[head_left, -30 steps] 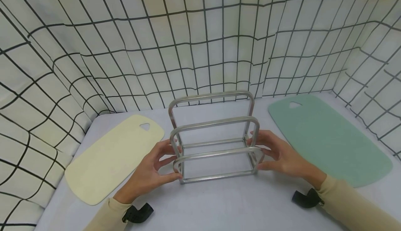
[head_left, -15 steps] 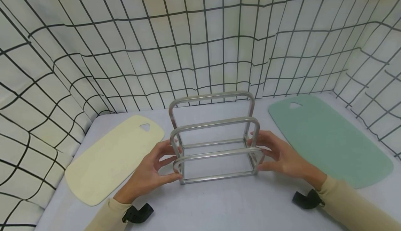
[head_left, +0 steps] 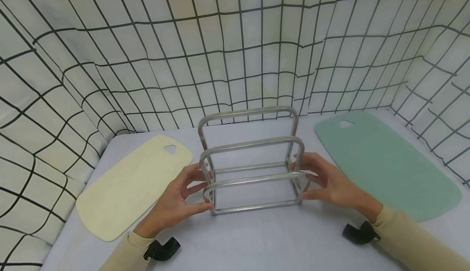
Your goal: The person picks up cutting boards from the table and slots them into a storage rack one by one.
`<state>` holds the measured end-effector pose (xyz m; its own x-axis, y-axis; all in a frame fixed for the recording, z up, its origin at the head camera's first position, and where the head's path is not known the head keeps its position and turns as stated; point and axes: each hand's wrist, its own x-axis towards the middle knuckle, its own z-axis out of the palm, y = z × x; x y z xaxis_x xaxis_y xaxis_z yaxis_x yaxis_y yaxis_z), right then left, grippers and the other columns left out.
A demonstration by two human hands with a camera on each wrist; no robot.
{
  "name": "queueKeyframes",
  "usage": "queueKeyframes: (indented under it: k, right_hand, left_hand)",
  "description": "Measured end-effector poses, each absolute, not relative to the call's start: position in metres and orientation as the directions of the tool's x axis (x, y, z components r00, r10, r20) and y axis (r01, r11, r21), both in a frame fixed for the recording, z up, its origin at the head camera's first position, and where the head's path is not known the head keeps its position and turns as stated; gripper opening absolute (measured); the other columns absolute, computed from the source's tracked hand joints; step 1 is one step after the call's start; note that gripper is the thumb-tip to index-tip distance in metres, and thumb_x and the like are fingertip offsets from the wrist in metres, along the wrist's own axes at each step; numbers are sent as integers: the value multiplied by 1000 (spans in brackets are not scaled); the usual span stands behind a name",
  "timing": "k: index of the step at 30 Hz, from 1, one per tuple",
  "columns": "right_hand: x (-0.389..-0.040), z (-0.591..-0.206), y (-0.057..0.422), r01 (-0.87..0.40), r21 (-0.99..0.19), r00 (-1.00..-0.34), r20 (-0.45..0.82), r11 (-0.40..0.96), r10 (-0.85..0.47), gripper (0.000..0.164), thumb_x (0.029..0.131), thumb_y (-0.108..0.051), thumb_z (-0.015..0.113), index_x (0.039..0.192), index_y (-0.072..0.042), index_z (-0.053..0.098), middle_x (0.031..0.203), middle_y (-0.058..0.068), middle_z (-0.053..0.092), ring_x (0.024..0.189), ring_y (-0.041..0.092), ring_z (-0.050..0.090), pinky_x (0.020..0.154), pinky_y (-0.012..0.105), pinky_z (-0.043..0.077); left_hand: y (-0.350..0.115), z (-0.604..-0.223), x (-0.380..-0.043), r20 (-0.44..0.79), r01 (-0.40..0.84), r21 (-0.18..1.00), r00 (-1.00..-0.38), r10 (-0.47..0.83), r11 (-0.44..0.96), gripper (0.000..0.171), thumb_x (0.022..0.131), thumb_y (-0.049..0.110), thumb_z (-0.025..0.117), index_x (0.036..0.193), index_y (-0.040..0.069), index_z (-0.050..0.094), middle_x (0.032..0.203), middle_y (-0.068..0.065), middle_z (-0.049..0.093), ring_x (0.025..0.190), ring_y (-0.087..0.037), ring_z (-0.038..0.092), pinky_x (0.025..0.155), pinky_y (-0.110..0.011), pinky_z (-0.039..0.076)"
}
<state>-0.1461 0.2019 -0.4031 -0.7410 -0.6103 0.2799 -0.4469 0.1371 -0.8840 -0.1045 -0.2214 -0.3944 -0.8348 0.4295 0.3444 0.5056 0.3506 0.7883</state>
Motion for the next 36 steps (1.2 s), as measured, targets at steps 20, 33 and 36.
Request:
queueKeyframes:
  k: [20,33,36]
  right_hand:
    - [-151,-401,201,-440,-888,-736,271,134,-620,78,85,4,78,151,5,36,144,27,52,138,3,53,114,13,42]
    - [-155,-402,202,-428,-891,-748,254,153,-613,80,84,4,79,151,4,35,144,31,51,137,2,53,113,13,42]
    - [-156,-402,202,-418,-895,-753,246,155,-611,80,84,4,79,151,3,35,144,31,51,137,1,53,113,13,42]
  left_hand:
    - [-222,-394,-109,339,503,790,-834,435,351,90,76,3,90,150,3,39,132,-16,63,123,-2,61,103,-44,57]
    - [-222,-394,-113,348,507,796,-831,434,332,91,75,2,90,150,1,39,132,-19,61,124,-12,63,105,-34,57]
    - [-222,-393,-112,339,499,793,-837,429,348,90,76,2,90,150,2,39,132,-17,62,124,-4,62,104,-44,56]
